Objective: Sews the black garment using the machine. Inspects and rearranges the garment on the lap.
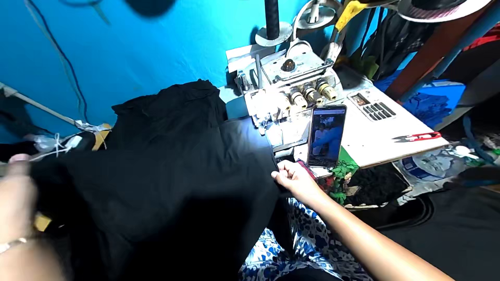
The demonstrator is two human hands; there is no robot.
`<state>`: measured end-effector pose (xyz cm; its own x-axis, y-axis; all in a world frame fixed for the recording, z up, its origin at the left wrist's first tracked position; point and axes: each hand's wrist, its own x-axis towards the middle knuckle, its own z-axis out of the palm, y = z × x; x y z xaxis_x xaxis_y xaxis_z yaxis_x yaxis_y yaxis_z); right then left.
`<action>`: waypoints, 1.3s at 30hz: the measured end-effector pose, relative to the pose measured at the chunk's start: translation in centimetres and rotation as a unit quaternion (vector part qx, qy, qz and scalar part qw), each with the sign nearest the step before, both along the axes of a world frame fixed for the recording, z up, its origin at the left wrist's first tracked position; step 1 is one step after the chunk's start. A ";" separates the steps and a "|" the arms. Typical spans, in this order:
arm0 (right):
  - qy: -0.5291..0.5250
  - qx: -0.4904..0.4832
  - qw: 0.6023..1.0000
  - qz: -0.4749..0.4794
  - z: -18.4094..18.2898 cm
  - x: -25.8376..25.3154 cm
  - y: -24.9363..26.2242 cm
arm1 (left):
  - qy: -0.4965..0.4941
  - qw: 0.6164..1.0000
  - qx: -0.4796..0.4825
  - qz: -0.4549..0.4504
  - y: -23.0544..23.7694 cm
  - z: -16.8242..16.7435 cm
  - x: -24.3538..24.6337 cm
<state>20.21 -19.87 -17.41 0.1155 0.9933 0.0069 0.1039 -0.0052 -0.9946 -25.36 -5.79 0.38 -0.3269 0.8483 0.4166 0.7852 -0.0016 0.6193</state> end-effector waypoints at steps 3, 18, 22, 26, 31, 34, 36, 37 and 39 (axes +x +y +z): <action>-0.034 -0.073 0.994 0.072 -3.5 -1.4 -2.7 | -0.162 0.964 0.056 -0.202 -5.3 -2.1 9.0; 0.165 -0.188 0.966 0.059 -8.5 -1.7 -15.5 | -0.795 0.515 -0.301 -0.110 -27.8 -29.3 23.8; 0.118 -0.188 0.972 0.077 -9.1 -1.8 -16.9 | -0.753 0.589 -0.270 -0.109 -29.3 -28.5 22.9; 0.082 -0.209 0.966 0.126 -9.8 -1.6 -17.2 | -0.721 0.633 -0.269 -0.083 -29.9 -28.6 22.8; 0.051 -0.247 0.953 0.166 -9.6 -1.3 -17.0 | -0.681 0.683 -0.264 -0.027 -29.4 -28.0 23.1; 0.066 -0.278 0.946 0.155 -9.4 -1.2 -17.5 | -0.608 0.735 -0.301 -0.016 -29.8 -28.2 22.7; 0.076 -0.282 0.947 0.135 -9.7 -1.1 -17.7 | -0.554 0.766 -0.326 -0.022 -29.8 -28.4 22.6; 0.077 -0.276 0.950 0.120 -9.9 -1.1 -17.6 | -0.559 0.764 -0.321 -0.028 -29.4 -28.4 22.7; 0.086 -0.259 0.958 0.087 -10.3 -1.1 -17.7 | -0.617 0.730 -0.291 -0.035 -28.4 -27.9 23.4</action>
<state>19.08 -37.53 -27.74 -0.0974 0.8626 -0.4964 -0.0181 -0.5002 -0.8657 -1.98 -34.22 -27.53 -0.0956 0.7970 -0.5964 -0.3615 0.5305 0.7668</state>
